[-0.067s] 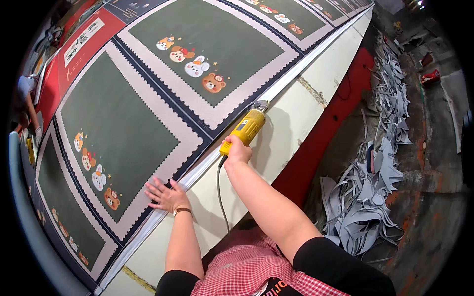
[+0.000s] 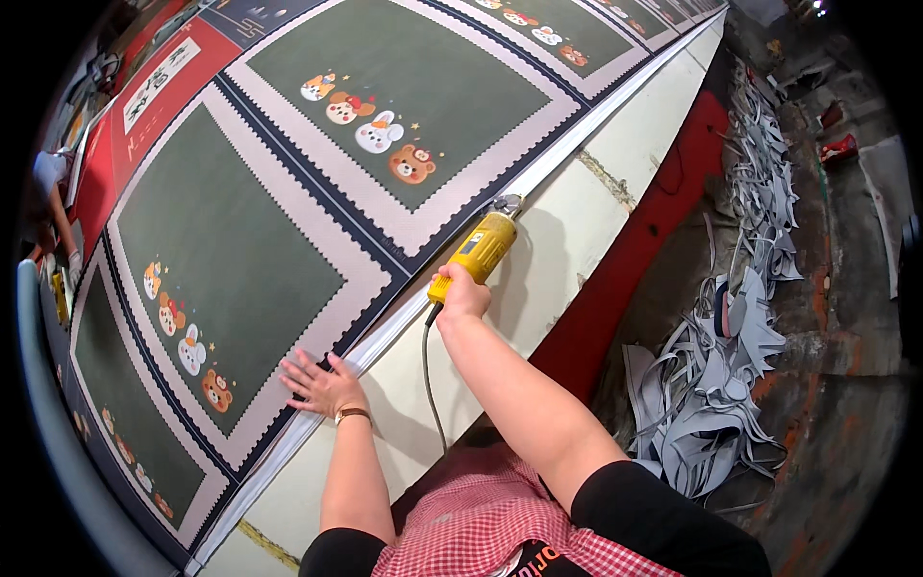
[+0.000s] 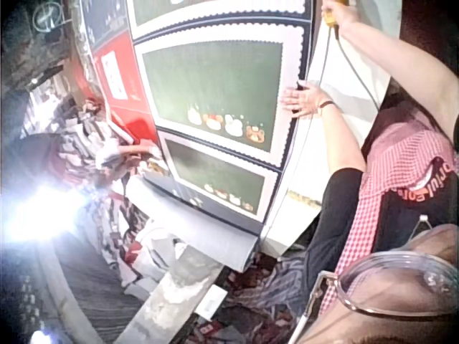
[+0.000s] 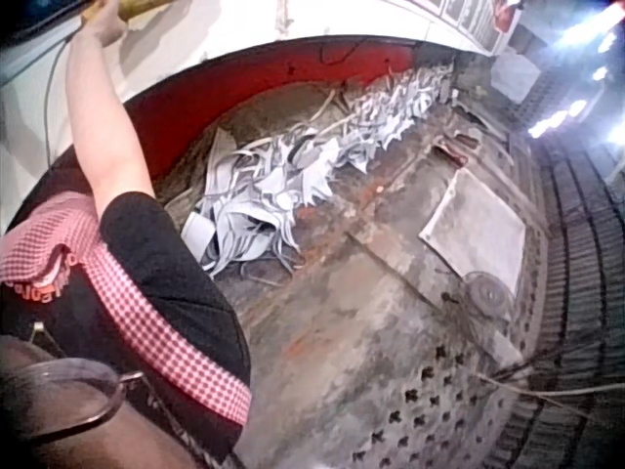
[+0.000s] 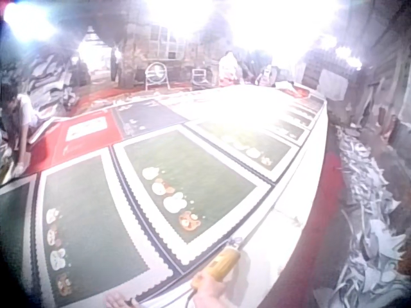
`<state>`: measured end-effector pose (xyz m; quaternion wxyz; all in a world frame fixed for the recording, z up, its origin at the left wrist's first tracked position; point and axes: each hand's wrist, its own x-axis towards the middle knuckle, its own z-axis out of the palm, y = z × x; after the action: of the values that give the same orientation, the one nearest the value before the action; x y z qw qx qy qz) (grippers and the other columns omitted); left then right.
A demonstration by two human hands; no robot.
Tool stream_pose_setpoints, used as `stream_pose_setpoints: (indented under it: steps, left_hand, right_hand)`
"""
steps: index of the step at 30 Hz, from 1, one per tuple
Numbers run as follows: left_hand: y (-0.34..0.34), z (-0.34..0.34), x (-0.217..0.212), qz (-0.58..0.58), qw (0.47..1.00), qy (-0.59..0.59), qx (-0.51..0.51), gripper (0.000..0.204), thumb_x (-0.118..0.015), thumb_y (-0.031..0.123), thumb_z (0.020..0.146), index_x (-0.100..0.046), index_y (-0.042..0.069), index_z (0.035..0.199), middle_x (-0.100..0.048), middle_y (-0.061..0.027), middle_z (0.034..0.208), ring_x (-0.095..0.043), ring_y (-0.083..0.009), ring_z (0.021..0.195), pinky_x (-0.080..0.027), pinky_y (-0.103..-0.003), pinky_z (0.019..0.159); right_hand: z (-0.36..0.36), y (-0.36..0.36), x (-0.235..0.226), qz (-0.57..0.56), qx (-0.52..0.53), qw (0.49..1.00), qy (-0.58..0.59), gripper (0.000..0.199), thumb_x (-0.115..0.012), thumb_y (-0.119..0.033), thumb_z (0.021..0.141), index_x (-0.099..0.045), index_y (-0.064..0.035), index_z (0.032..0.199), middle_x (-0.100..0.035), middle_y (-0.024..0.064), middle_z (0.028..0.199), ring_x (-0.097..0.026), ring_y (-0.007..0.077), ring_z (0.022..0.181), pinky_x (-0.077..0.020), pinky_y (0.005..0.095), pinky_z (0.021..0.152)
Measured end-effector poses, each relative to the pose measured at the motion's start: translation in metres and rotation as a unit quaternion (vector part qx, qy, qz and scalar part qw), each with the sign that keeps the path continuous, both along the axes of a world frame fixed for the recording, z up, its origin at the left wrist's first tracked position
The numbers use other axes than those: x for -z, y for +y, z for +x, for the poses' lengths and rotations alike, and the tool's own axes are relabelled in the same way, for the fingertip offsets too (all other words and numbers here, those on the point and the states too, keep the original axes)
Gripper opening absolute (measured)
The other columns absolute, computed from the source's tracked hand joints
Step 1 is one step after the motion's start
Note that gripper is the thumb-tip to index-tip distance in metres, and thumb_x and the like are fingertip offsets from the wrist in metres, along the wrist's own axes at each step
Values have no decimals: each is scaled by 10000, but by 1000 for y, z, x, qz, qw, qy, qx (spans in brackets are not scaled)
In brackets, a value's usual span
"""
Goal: The person trims the edges of printed mats on a large table using an electric cutter. They move along the length of the table, guiding the cutter along a straight edge and pulling away the trimmed strips of material.
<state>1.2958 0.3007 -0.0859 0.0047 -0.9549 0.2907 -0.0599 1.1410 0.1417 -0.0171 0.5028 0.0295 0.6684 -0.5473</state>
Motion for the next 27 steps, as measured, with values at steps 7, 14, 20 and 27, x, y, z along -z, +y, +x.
stream_pose_setpoints:
  steps: [7,14,20,27]
  left_hand:
    - [1,0,3,-8,1000,-13,-2,626,-511,413,851,-310,226,1414,-190,-35,1521,-211,-277,1379,-127,-562,1083]
    - [1,1,7,-21,1000,-22,6,611,-529,379,840,-341,222,1400,-215,-24,1514,-228,-263,1376,-130,-553,1089]
    - [11,10,18,-32,998,-59,20,563,-490,372,877,-336,227,1398,-209,7,1517,-212,-235,1384,-144,-559,1081]
    - [11,8,15,7,999,-43,22,531,-439,345,904,-327,201,1403,-197,2,1522,-198,-223,1391,-156,-560,1075]
  right_hand:
    - [-41,-42,0,-19,-8,1000,20,392,-686,-13,554,-494,65,887,-598,128,780,-600,220,594,-509,328,569]
    - [-78,-87,5,-6,3,999,38,395,-691,-22,542,-511,69,880,-598,132,825,-599,228,651,-510,327,599]
    - [-108,-127,2,-16,-8,999,35,399,-695,-30,541,-514,68,883,-598,131,839,-597,230,677,-508,335,627]
    - [-158,-179,9,-16,-11,998,55,375,-690,-26,550,-517,70,869,-601,132,825,-595,231,662,-506,333,636]
